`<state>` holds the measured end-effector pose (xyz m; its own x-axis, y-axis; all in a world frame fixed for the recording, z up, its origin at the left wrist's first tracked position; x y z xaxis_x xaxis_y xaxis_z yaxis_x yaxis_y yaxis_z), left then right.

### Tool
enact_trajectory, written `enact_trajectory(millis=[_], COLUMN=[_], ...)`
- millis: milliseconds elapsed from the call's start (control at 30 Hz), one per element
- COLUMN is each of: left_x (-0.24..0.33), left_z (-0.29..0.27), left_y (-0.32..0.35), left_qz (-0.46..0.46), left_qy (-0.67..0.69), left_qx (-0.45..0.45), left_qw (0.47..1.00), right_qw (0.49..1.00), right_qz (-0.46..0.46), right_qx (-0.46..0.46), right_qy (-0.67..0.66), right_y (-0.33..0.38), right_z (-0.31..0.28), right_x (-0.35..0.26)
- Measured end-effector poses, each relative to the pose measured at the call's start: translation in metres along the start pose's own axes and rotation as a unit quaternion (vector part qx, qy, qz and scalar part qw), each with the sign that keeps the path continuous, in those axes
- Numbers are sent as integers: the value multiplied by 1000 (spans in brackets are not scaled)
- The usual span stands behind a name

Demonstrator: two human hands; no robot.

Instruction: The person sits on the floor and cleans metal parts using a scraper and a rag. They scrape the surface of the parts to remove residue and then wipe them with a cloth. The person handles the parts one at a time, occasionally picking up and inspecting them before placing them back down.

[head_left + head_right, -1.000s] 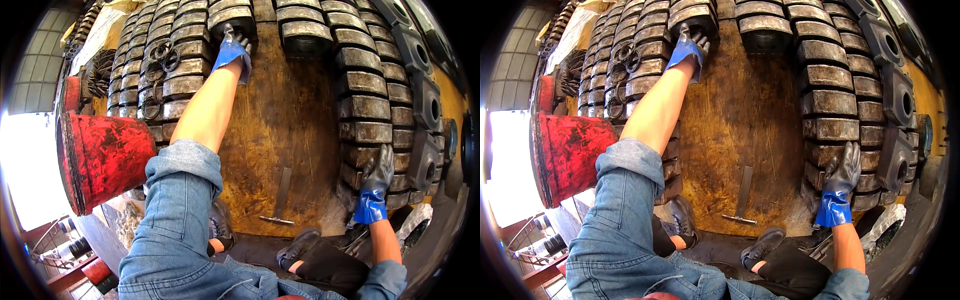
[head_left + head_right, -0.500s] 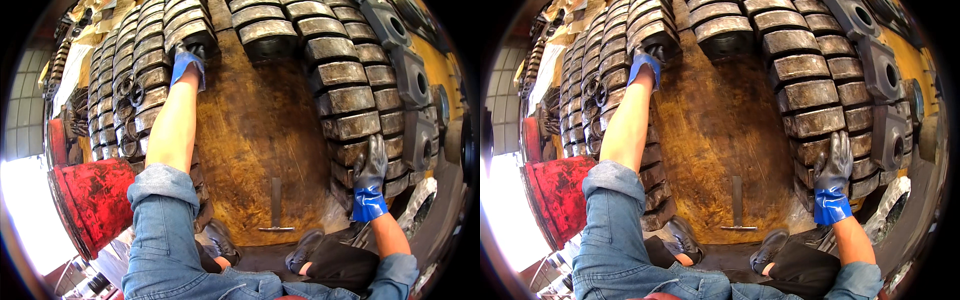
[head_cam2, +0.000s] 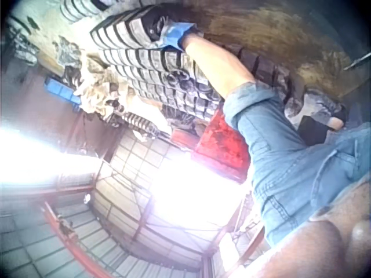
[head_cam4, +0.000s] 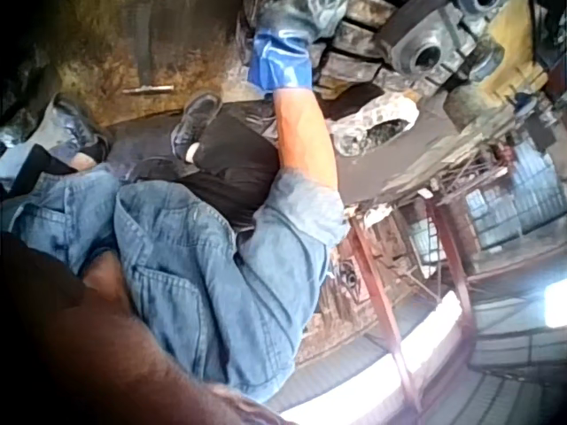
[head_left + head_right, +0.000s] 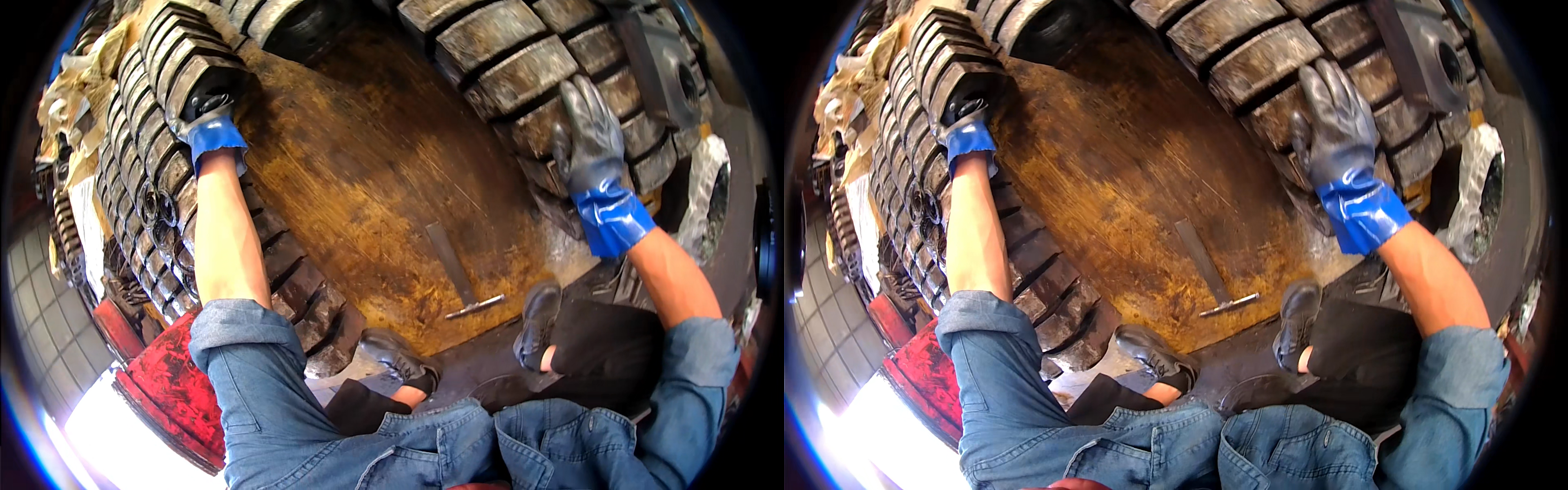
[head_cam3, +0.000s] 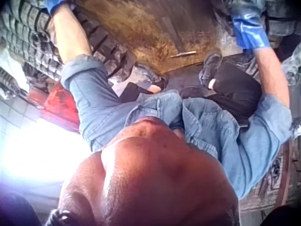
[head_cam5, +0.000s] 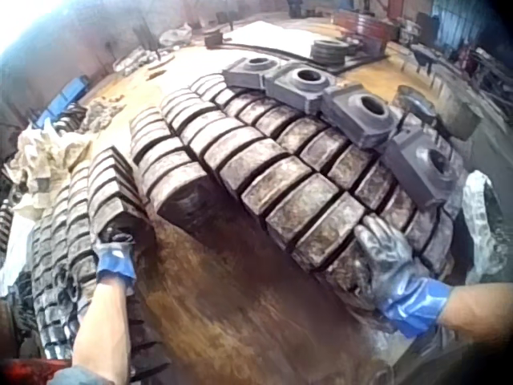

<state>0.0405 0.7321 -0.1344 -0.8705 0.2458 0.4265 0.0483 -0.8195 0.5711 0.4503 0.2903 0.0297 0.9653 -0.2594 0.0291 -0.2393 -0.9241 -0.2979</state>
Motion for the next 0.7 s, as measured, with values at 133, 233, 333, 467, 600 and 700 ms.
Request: enact_trajectory(millis=[133, 233, 333, 467, 600, 700], left_x=[-4, -33, -39, -54, -78, -108], left_z=[-35, -78, -126, -129, -156, -195], left_y=[26, 51, 90, 190, 292, 366], left_qz=[16, 15, 44, 130, 89, -22], left_qy=[10, 46, 43, -114, -95, -17], left_qx=[53, 118, 166, 48, 73, 130], left_qw=[998, 992, 984, 984, 989, 991], right_qw=[1000, 999, 999, 999, 997, 997], right_qz=[11, 4, 11, 18, 54, 46], right_qx=[13, 38, 36, 42, -1, 22], right_qy=[-1, 13, 9, 24, 61, 55], right_y=[1, 8, 10, 16, 17, 17], right_z=[-2, -8, -2, 2, 19, 12], right_x=[-1, 5, 1, 3, 11, 14])
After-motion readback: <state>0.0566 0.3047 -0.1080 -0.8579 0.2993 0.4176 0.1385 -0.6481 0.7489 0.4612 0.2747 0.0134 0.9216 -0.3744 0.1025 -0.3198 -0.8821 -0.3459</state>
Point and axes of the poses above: each hand's wrist, its own y-axis away from the middle knuckle, its own z-axis out of the palm, x = y × z, the point moved 10 cm from there along -y, towards the middle knuckle, and after that the axes turned 6 degrees about y, right-handed, at the moved point
